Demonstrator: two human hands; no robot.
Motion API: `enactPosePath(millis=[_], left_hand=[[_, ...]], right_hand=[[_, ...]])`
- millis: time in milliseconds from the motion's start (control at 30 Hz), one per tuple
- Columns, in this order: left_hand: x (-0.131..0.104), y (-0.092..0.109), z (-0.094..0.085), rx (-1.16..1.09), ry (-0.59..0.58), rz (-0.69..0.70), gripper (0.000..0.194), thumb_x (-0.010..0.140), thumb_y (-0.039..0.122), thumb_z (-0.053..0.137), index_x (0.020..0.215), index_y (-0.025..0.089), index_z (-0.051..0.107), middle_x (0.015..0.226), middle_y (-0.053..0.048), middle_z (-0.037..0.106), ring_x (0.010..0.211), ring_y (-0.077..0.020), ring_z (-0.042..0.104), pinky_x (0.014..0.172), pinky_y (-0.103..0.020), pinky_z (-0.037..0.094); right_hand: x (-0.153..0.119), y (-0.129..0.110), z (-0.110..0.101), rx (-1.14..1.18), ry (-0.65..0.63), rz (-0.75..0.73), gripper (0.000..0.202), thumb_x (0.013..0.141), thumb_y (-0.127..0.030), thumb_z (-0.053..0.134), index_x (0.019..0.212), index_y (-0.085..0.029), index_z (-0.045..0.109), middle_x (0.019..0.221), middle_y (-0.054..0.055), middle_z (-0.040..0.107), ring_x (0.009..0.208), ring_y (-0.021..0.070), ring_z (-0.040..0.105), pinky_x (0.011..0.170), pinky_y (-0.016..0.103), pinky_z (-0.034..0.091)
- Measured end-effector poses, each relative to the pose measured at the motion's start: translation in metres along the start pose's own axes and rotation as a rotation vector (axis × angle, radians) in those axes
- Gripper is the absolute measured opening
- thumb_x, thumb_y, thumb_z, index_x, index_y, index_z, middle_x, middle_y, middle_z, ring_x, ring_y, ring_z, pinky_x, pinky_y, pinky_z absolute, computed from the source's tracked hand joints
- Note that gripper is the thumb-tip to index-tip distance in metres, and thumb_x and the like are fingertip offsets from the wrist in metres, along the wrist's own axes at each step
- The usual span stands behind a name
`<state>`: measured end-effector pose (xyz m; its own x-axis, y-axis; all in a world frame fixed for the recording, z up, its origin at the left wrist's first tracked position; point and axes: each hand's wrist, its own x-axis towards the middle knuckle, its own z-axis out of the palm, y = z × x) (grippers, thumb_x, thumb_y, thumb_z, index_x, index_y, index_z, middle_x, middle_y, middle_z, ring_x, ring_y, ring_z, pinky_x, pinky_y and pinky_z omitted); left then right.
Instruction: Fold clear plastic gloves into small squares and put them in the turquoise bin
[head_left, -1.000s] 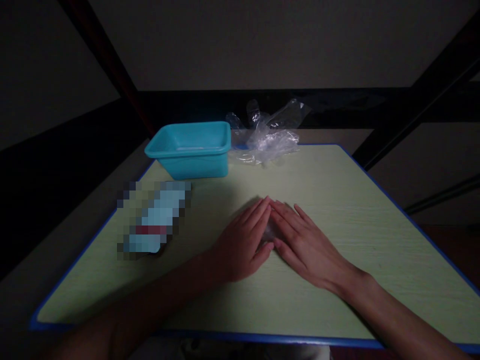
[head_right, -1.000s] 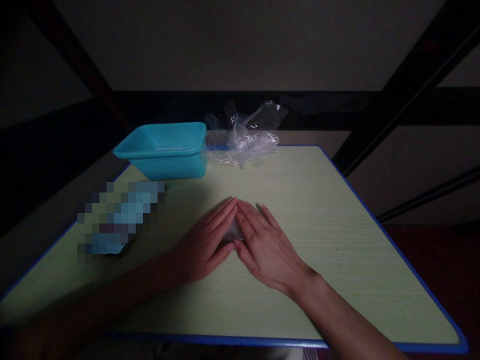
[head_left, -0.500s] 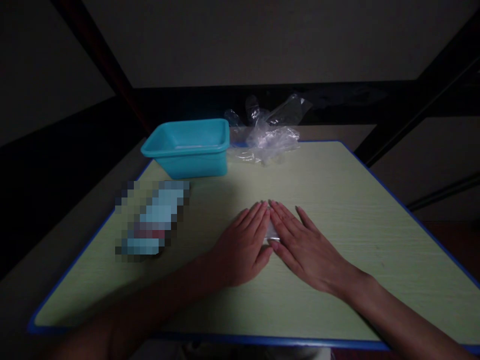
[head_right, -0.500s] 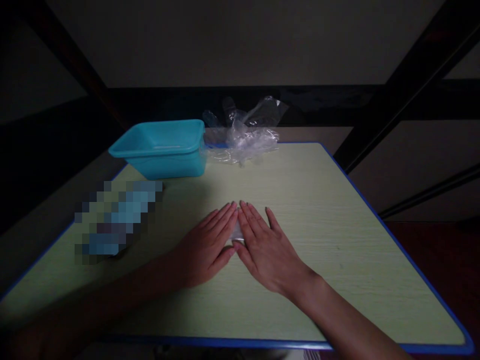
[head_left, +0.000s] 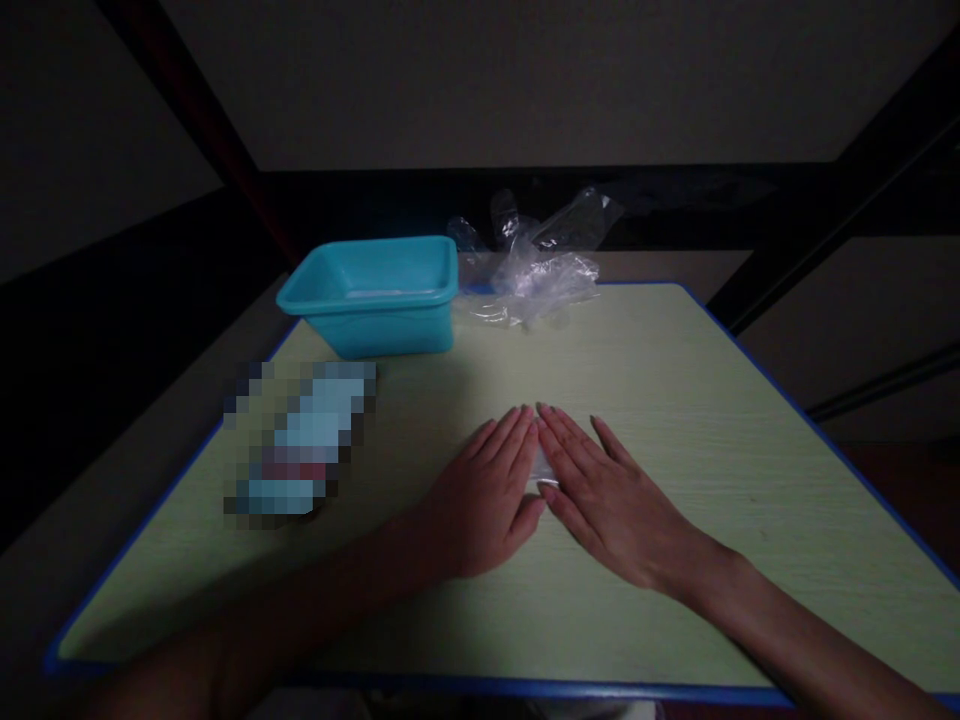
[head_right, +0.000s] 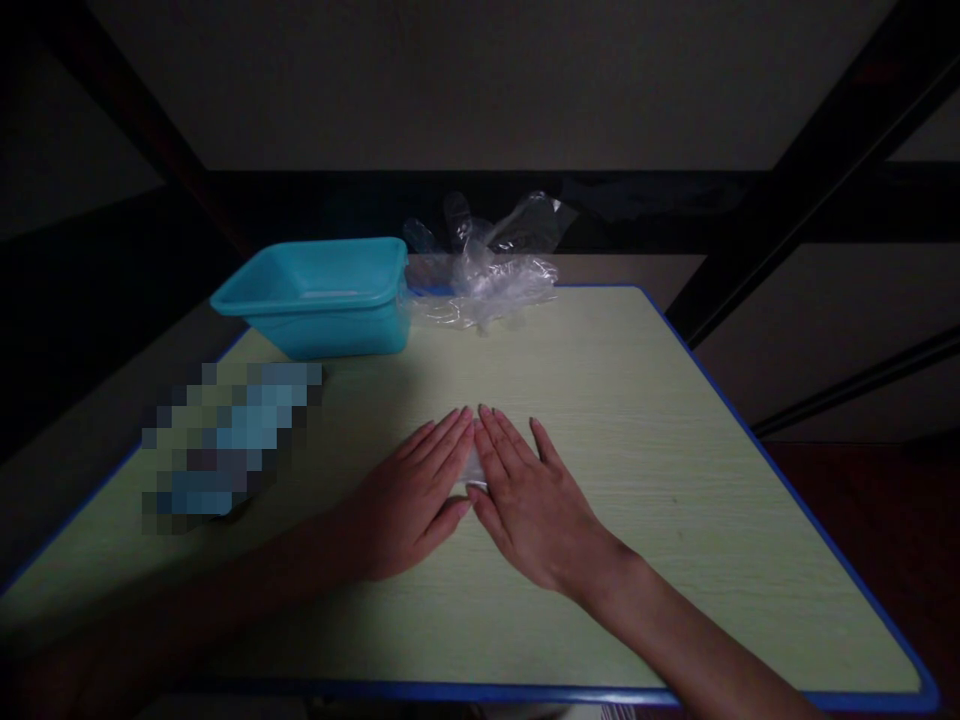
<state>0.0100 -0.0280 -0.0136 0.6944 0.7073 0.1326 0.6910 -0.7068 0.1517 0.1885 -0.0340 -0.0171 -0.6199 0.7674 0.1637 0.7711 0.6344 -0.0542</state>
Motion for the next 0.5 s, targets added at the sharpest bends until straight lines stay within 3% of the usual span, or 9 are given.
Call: enactPosePath(millis=[300, 500], left_hand=[[-0.0013, -0.0009, 0.0018, 0.023, 0.002, 0.014, 0.059, 0.088, 0.033, 0.036, 0.135, -0.002, 0.029, 0.147, -0.023, 0.020, 0.137, -0.0288, 0.015, 0.112, -0.042, 0.019], [-0.0018, -0.0029, 0.0030, 0.032, 0.017, 0.025, 0.057, 0.088, 0.032, 0.036, 0.134, -0.002, 0.030, 0.146, -0.023, 0.023, 0.137, -0.0286, 0.017, 0.110, -0.043, 0.021]], right_hand=[[0.0007, -0.0003, -0.0025, -0.036, -0.034, 0.000, 0.055, 0.093, -0.034, 0.022, 0.137, -0.003, 0.031, 0.145, 0.018, 0.028, 0.135, 0.0238, 0.022, 0.106, 0.050, 0.025], [0.0009, 0.0001, -0.0018, -0.016, -0.027, 0.002, 0.055, 0.093, -0.033, 0.022, 0.138, -0.003, 0.031, 0.145, 0.018, 0.027, 0.136, 0.0230, 0.019, 0.106, 0.050, 0.025]])
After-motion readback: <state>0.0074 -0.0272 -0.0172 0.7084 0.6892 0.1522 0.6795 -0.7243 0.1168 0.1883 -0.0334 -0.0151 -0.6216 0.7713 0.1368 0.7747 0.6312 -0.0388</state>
